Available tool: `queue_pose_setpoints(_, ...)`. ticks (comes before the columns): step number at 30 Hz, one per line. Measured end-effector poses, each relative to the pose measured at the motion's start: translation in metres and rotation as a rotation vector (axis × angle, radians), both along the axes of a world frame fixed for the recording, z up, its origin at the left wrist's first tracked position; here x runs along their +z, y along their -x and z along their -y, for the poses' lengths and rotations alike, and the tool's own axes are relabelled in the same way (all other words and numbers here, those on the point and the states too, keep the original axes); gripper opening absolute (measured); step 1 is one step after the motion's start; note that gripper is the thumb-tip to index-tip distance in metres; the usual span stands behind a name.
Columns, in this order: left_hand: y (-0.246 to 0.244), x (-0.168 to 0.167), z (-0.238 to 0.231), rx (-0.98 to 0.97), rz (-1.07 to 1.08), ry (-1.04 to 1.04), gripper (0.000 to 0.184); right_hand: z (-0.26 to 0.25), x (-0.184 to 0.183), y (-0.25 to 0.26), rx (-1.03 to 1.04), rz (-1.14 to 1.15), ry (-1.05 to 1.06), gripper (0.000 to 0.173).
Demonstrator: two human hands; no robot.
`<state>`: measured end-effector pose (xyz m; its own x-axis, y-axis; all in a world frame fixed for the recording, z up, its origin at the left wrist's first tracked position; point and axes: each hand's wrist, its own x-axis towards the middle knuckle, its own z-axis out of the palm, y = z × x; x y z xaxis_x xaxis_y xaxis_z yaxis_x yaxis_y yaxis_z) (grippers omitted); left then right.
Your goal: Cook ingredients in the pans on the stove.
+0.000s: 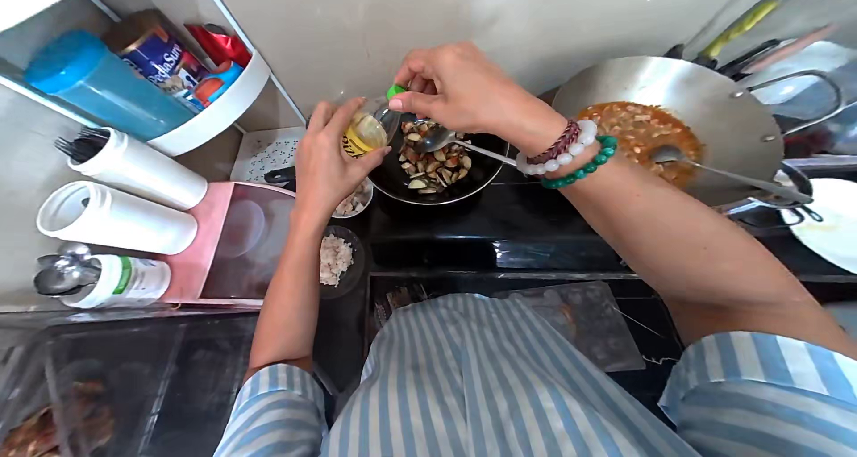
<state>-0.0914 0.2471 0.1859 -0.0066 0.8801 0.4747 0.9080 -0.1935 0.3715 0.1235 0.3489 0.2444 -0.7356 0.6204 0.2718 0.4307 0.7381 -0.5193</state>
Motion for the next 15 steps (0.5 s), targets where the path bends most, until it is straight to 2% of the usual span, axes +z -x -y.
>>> queue_pose_setpoints(2, 0.003, -0.001, -0.001, -0.01, 0.032, 0.0, 0.07, 0.0, -0.001, -0.002, -0.01, -0.025, 0.015, 0.031)
queue_pose_setpoints(5, 0.034, 0.008, -0.012, 0.01, 0.194, -0.028, 0.074, 0.015, 0.016, -0.019, -0.073, -0.064, 0.039, 0.055)
queue_pose_setpoints(6, 0.054, 0.012, -0.017, 0.028, 0.241, -0.044, 0.076, 0.022, 0.021, -0.029, -0.086, -0.095, 0.013, 0.058)
queue_pose_setpoints(9, 0.12, 0.017, -0.031, 0.063, 0.291, -0.034, 0.08, 0.045, 0.025, -0.073, -0.092, -0.181, -0.103, 0.052)
queue_pose_setpoints(12, 0.181, 0.004, -0.046, 0.025, 0.31, 0.068, 0.079, 0.063, -0.001, -0.12, -0.157, -0.256, -0.085, 0.052)
queue_pose_setpoints(15, 0.234, -0.04, -0.062, 0.039, 0.286, 0.125, 0.081, 0.082, -0.039, -0.159, -0.268, -0.226, 0.025, 0.051)
